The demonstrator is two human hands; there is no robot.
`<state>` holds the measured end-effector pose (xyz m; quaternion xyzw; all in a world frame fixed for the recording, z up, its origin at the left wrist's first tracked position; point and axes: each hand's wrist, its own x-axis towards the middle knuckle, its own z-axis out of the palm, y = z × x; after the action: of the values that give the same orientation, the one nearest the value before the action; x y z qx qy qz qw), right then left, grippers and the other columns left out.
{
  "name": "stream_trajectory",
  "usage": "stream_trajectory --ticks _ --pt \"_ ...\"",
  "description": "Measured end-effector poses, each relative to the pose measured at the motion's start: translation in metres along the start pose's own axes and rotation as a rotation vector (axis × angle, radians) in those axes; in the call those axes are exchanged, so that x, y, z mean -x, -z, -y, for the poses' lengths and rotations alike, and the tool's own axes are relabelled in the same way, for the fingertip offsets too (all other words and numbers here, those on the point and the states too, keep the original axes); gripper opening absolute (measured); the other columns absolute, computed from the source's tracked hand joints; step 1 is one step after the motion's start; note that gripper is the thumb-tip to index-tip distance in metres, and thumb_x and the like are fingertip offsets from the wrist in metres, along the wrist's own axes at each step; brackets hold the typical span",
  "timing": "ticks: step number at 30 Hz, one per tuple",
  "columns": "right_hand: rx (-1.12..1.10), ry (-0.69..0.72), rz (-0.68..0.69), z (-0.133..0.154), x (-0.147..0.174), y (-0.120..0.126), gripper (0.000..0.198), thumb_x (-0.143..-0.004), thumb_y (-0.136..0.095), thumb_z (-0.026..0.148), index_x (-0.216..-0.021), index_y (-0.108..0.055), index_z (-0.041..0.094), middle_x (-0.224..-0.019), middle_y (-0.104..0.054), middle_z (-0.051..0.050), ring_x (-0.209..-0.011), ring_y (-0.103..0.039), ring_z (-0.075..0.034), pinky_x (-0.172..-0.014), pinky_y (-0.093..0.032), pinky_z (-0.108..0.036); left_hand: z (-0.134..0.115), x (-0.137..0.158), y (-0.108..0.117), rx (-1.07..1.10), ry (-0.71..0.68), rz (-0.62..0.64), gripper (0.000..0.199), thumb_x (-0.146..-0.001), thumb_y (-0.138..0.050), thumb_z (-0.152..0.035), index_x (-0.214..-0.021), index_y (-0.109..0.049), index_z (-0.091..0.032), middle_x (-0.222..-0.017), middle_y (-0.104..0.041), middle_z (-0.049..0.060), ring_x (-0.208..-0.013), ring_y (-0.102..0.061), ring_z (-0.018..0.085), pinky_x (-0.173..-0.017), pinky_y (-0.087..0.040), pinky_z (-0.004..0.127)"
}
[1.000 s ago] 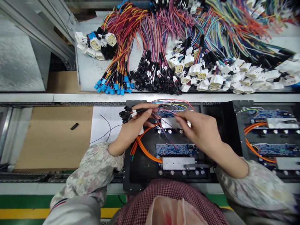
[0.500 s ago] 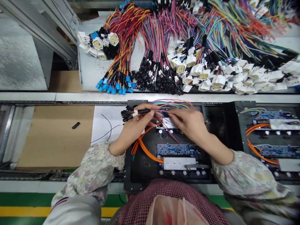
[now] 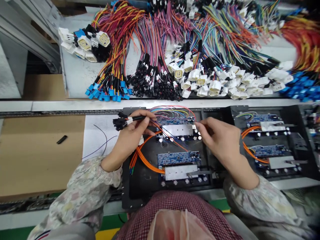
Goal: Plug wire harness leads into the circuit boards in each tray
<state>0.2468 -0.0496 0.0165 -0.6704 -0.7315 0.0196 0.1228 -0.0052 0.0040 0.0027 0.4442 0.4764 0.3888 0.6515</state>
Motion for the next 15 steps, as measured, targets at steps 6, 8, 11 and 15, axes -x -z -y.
stream_trajectory --ticks 6,8,11,15 --pt "-0.143 -0.02 0.096 -0.008 -0.011 -0.023 0.031 -0.096 -0.047 0.035 -0.101 -0.073 0.02 -0.077 -0.075 -0.005 -0.06 -0.066 -0.017 -0.055 -0.038 -0.027 -0.001 0.0 -0.001 -0.004 0.042 0.017 0.024 -0.089 -0.068 -0.041 -0.102 -0.07 -0.021 -0.092 -0.073 0.005 -0.084 -0.073 0.017 -0.062 -0.06 0.021" --pt "-0.135 -0.024 0.117 -0.009 -0.013 -0.028 0.03 -0.095 -0.049 0.035 -0.1 -0.074 0.019 -0.076 -0.075 -0.005 -0.058 -0.065 -0.017 -0.054 -0.038 -0.027 -0.001 0.0 -0.001 -0.01 0.034 0.017 0.026 -0.088 -0.068 -0.042 -0.103 -0.07 -0.021 -0.092 -0.073 0.006 -0.085 -0.073 0.018 -0.062 -0.06 0.021" --pt "-0.159 -0.028 0.121 -0.01 -0.013 -0.032 0.028 -0.094 -0.051 0.032 -0.101 -0.075 0.019 -0.083 -0.077 -0.007 -0.063 -0.069 -0.019 -0.058 -0.042 -0.028 0.0 0.0 0.0 0.002 0.025 0.024 0.024 -0.089 -0.068 -0.041 -0.103 -0.07 -0.022 -0.091 -0.074 0.005 -0.085 -0.073 0.018 -0.062 -0.06 0.021" --pt "-0.22 -0.043 0.14 -0.012 -0.015 -0.034 0.027 -0.093 -0.053 0.029 -0.102 -0.075 0.018 -0.091 -0.078 -0.008 -0.07 -0.072 -0.02 -0.062 -0.046 -0.029 0.0 0.0 0.0 -0.004 0.04 0.03 0.023 -0.089 -0.068 -0.041 -0.102 -0.07 -0.022 -0.091 -0.074 0.005 -0.085 -0.073 0.018 -0.062 -0.06 0.021"
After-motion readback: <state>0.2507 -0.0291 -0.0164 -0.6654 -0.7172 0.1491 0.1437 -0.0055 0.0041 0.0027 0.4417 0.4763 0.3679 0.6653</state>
